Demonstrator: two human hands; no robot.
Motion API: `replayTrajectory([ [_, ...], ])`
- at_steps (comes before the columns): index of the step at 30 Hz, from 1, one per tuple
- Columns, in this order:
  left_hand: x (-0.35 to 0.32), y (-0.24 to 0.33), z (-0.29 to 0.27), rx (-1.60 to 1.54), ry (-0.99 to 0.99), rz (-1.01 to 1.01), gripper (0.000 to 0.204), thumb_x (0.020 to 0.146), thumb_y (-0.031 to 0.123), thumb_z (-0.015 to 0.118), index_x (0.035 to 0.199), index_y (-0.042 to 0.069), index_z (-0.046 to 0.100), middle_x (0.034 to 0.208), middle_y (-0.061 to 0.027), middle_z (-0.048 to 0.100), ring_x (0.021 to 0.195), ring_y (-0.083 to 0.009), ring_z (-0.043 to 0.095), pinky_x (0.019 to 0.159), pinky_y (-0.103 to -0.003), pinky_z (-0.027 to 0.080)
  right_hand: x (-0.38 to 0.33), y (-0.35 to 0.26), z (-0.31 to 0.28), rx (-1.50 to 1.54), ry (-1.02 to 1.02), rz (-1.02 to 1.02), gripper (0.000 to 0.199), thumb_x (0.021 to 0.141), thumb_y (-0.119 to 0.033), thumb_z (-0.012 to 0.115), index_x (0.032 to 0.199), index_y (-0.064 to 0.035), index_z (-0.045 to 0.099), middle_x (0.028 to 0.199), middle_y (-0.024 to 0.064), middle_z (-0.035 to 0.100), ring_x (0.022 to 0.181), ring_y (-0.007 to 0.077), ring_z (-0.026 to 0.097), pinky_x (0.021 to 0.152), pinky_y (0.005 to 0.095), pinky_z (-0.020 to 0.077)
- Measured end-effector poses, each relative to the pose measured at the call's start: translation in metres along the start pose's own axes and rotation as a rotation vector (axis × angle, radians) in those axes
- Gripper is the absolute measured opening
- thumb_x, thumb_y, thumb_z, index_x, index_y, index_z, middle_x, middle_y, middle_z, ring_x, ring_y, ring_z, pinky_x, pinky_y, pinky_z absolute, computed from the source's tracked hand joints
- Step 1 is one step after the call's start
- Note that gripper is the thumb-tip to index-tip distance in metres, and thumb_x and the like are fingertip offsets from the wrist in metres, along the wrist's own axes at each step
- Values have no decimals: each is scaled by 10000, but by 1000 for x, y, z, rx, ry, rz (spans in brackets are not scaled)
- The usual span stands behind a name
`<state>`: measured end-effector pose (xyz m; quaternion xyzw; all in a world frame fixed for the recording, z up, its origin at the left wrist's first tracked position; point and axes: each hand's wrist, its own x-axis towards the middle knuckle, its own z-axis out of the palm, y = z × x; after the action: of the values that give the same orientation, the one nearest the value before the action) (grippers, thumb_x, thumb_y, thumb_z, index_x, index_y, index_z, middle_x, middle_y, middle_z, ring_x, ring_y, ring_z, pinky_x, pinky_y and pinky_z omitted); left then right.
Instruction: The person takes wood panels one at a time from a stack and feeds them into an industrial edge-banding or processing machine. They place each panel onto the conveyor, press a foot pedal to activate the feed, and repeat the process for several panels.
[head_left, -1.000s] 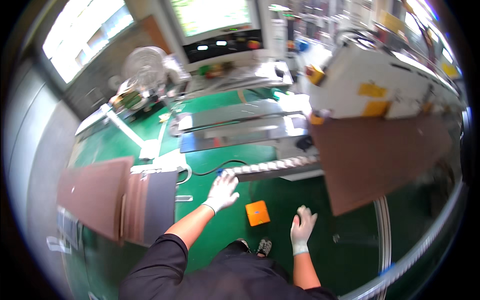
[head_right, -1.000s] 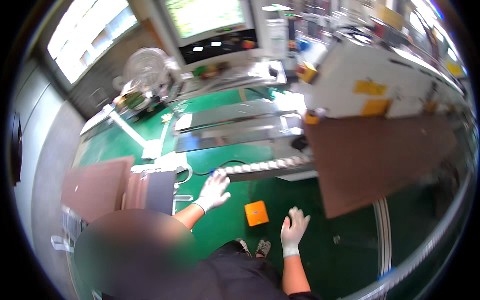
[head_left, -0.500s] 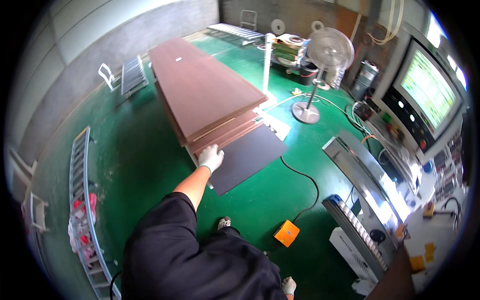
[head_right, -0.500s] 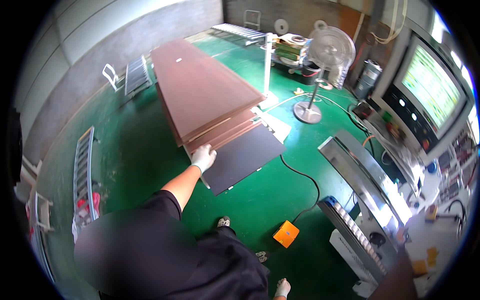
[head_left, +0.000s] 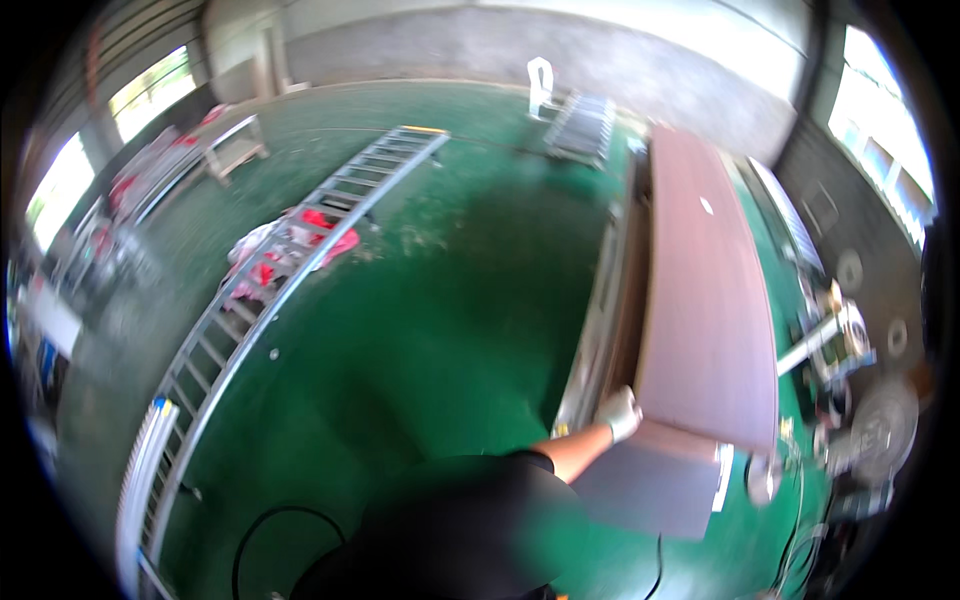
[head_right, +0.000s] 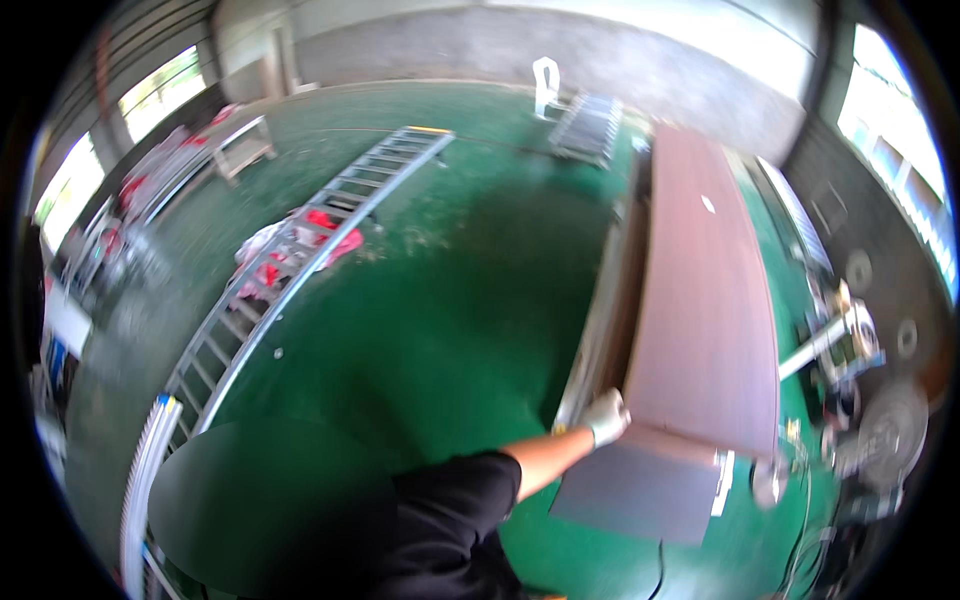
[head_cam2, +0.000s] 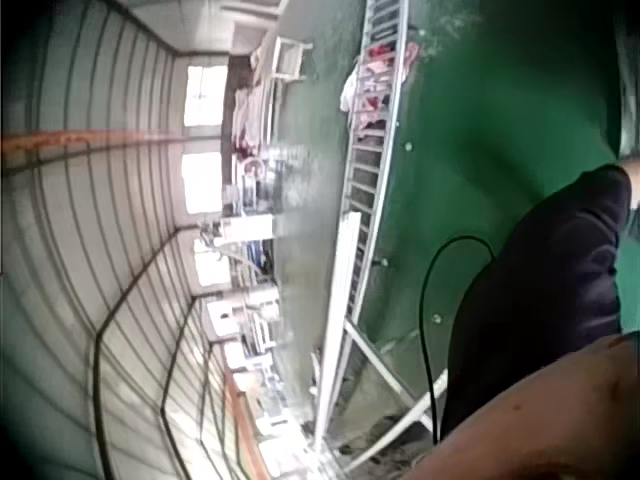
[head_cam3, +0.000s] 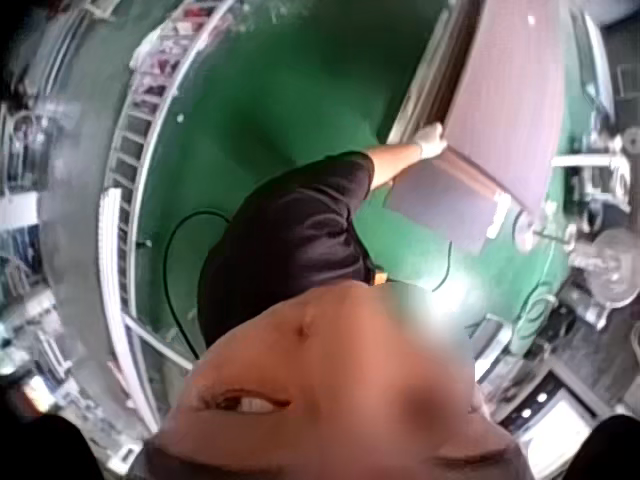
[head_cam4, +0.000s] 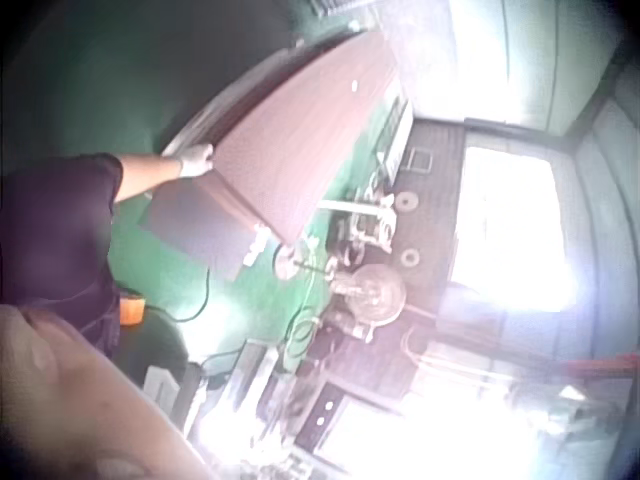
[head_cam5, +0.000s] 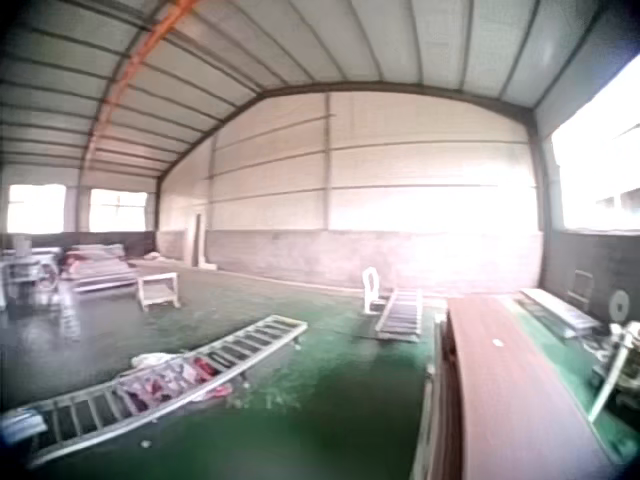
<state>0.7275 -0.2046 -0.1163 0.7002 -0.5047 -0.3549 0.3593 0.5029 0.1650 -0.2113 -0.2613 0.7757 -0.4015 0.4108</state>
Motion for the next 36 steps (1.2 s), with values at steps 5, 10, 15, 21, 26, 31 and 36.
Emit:
replayTrajectory([
  [5,10,13,-27,11,-213,9,382,954,301,579,1170,-13,559,1116,-282,672,1012,-449,650,885,-531,493,68,-167,104,-352,-196,-703,228,988,-312,548,968,-85,544,855,53,532,739,227,499,635,372,397],
  [10,30,-15,-24,1561,-520,761,344,1006,273,457,1212,119,685,1111,-23,708,1015,-235,602,826,-416,385,87,-262,181,-463,-287,-1117,259,985,-327,557,1029,-72,553,928,72,554,818,246,519,697,384,416],
  [15,38,-12,-23,74,-255,-55,360,971,291,569,1200,12,589,1091,-205,710,979,-384,678,832,-483,485,132,-319,199,-511,-188,-1269,303,982,-341,565,1091,-58,562,1000,90,575,897,265,538,759,396,434],
  [21,44,12,-29,87,49,-136,474,953,325,593,1242,-43,519,1208,-297,652,1123,-450,640,965,-524,497,236,-354,179,-595,-18,-1235,367,978,-358,576,1164,-42,572,1087,113,601,992,288,562,834,410,456],
  [26,46,36,-36,60,6,-347,562,1000,407,539,1263,-89,515,1236,-313,638,1178,-428,626,1003,-484,481,335,-378,135,-665,141,-1154,426,974,-373,585,1226,-29,581,1159,131,623,1071,307,581,896,422,474],
  [31,54,32,-22,127,43,-295,586,986,427,549,1236,-103,524,1201,-333,642,1144,-448,633,978,-486,496,449,-380,60,-730,329,-1129,488,971,-387,594,1287,-16,590,1232,150,644,1150,326,600,958,434,492],
  [36,53,35,-23,255,-13,-356,624,930,490,554,1180,-80,605,1169,-326,663,1093,-463,655,957,-507,524,406,-421,34,-916,305,-654,639,930,-438,645,1418,-37,555,1406,210,577,1273,350,582,1090,466,443],
])
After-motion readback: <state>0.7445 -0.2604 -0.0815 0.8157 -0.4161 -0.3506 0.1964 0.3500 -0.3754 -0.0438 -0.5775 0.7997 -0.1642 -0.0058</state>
